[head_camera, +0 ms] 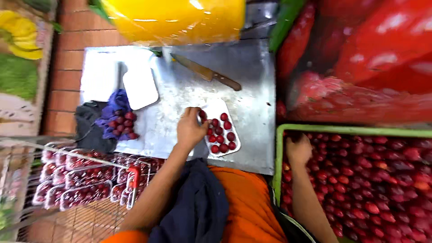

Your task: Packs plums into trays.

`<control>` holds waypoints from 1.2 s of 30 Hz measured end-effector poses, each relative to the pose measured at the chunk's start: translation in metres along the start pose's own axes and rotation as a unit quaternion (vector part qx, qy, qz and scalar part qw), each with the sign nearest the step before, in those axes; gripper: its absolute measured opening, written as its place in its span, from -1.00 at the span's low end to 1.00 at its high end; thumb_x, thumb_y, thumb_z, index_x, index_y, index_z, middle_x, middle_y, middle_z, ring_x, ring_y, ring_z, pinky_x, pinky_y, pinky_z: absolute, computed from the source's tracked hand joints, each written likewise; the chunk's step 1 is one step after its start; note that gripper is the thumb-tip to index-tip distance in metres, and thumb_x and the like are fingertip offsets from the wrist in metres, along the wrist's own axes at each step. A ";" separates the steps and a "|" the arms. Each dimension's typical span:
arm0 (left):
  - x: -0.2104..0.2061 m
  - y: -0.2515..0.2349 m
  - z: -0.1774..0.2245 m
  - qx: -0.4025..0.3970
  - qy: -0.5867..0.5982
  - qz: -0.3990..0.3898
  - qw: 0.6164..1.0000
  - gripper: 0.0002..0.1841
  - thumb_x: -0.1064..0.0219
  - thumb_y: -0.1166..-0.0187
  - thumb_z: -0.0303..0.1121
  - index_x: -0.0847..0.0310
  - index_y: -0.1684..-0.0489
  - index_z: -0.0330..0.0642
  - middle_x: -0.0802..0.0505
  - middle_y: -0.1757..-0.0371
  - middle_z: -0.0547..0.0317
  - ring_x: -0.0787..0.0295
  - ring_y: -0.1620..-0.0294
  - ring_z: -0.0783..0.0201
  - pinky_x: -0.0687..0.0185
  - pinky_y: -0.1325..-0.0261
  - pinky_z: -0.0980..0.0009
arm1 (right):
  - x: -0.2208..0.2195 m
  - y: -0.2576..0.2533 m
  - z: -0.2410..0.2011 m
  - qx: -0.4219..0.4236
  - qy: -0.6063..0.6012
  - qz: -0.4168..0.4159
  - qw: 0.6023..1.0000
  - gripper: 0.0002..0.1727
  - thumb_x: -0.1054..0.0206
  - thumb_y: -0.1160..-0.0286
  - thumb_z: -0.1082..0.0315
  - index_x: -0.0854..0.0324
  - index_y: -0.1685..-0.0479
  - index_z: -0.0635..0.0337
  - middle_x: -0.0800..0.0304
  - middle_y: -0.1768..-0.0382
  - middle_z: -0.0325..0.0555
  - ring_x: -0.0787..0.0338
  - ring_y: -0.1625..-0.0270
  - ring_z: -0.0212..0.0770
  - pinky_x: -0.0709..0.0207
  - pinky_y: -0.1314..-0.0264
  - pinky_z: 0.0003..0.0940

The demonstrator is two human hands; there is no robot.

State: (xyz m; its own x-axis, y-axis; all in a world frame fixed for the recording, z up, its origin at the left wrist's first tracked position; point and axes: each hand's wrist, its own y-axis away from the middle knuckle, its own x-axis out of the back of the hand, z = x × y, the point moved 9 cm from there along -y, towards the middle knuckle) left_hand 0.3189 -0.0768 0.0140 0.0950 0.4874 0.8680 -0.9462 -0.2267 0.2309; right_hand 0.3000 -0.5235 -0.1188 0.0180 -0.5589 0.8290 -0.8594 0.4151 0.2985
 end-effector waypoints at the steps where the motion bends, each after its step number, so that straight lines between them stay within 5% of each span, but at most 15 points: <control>1: 0.001 0.000 -0.001 0.006 -0.002 0.003 1.000 -0.37 -0.55 -0.40 0.05 -0.61 -0.41 -0.08 -0.69 -0.42 -0.13 -0.76 -0.23 -0.16 -0.69 -0.21 -0.26 | 0.002 -0.001 -0.003 -0.008 -0.013 0.009 1.000 -0.35 -0.46 -0.47 0.11 -0.53 -0.49 0.33 -0.66 -0.34 0.45 -0.67 -0.37 0.48 -0.44 -0.35 0.56; 7: -0.009 -0.002 -0.012 -0.008 0.031 0.019 0.999 -0.44 -0.52 -0.45 0.03 -0.62 -0.38 -0.01 -0.73 -0.37 0.01 -0.78 -0.16 -0.04 -0.73 -0.16 -0.15 | -0.007 -0.007 0.001 0.079 -0.038 0.010 0.996 -0.01 -0.62 -0.18 0.18 -0.26 -0.67 0.46 -0.48 -0.49 0.54 -0.55 -0.53 0.43 -0.35 -0.55 0.43; 13: -0.011 0.001 -0.014 0.006 0.055 0.020 0.998 -0.46 -0.52 -0.47 -0.01 -0.60 -0.39 -0.01 -0.72 -0.32 0.02 -0.79 -0.03 0.01 -0.75 -0.07 -0.09 | -0.014 -0.010 -0.008 0.017 -0.001 -0.003 1.000 -0.24 -0.57 -0.29 0.16 -0.49 -0.47 0.45 -0.59 -0.41 0.46 -0.59 -0.49 0.38 -0.38 -0.52 0.40; 18: -0.013 -0.002 -0.019 0.013 0.055 0.002 0.998 -0.42 -0.49 -0.52 -0.01 -0.56 -0.49 -0.02 -0.69 -0.36 -0.01 -0.78 -0.02 0.01 -0.75 -0.08 -0.07 | -0.019 -0.004 -0.011 0.056 0.064 -0.060 0.995 -0.43 -0.39 -0.60 0.14 -0.59 -0.47 0.35 -0.56 -0.48 0.45 -0.60 -0.48 0.45 -0.40 -0.45 0.49; 22: -0.012 0.000 -0.016 0.014 0.046 -0.005 0.999 -0.42 -0.52 -0.49 0.02 -0.58 -0.44 -0.01 -0.68 -0.37 -0.01 -0.78 -0.04 -0.01 -0.74 -0.07 -0.09 | -0.017 -0.015 0.011 0.036 0.019 -0.117 0.992 -0.25 -0.50 -0.53 0.03 -0.38 -0.63 0.20 -0.81 -0.14 0.33 -0.78 -0.21 0.40 -0.48 -0.27 0.55; 25: -0.011 0.000 -0.015 0.012 0.032 -0.004 0.999 -0.42 -0.51 -0.48 0.05 -0.57 -0.42 0.00 -0.67 -0.41 0.00 -0.79 -0.05 -0.04 -0.74 -0.07 -0.14 | -0.019 -0.019 0.016 0.020 0.029 -0.139 0.990 -0.19 -0.49 -0.51 -0.07 -0.33 -0.65 0.20 -0.84 -0.08 0.29 -0.79 -0.18 0.40 -0.50 -0.24 0.54; 29: -0.012 0.002 -0.013 -0.001 0.036 -0.010 0.999 -0.37 -0.50 -0.49 0.07 -0.54 -0.47 -0.05 -0.65 -0.44 -0.11 -0.79 -0.10 -0.15 -0.71 -0.07 -0.27 | -0.019 -0.021 0.013 0.017 0.042 -0.151 0.988 -0.27 -0.47 -0.50 -0.12 -0.56 -0.48 0.24 -0.85 -0.09 0.30 -0.79 -0.21 0.40 -0.50 -0.29 0.57; 33: -0.012 0.003 -0.010 -0.012 0.040 -0.001 0.999 -0.35 -0.52 -0.50 0.02 -0.50 -0.51 -0.10 -0.61 -0.46 -0.23 -0.76 -0.10 -0.23 -0.69 -0.08 -0.31 | -0.022 -0.026 0.022 0.052 -0.002 -0.172 0.984 -0.28 -0.49 -0.45 -0.16 -0.55 -0.55 0.02 -0.85 -0.15 0.13 -0.82 -0.22 0.20 -0.58 -0.32 0.42; 36: -0.012 0.003 -0.012 -0.021 0.042 0.008 0.999 -0.36 -0.52 -0.51 0.00 -0.51 -0.49 -0.15 -0.62 -0.45 -0.24 -0.76 -0.12 -0.24 -0.68 -0.11 -0.32 | -0.021 -0.019 0.013 0.073 0.041 -0.203 0.976 -0.12 -0.52 -0.36 -0.21 -0.41 -0.69 -0.01 -0.62 -0.50 0.22 -0.67 -0.46 0.29 -0.48 -0.44 0.46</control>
State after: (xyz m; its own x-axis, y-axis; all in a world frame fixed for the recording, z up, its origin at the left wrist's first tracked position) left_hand 0.3109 -0.0733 -0.0005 0.0555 0.5540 0.8306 -0.9595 -0.2004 0.1978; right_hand 0.3089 -0.5291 -0.1482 0.4080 -0.5952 0.6923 -0.8360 0.0612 0.5453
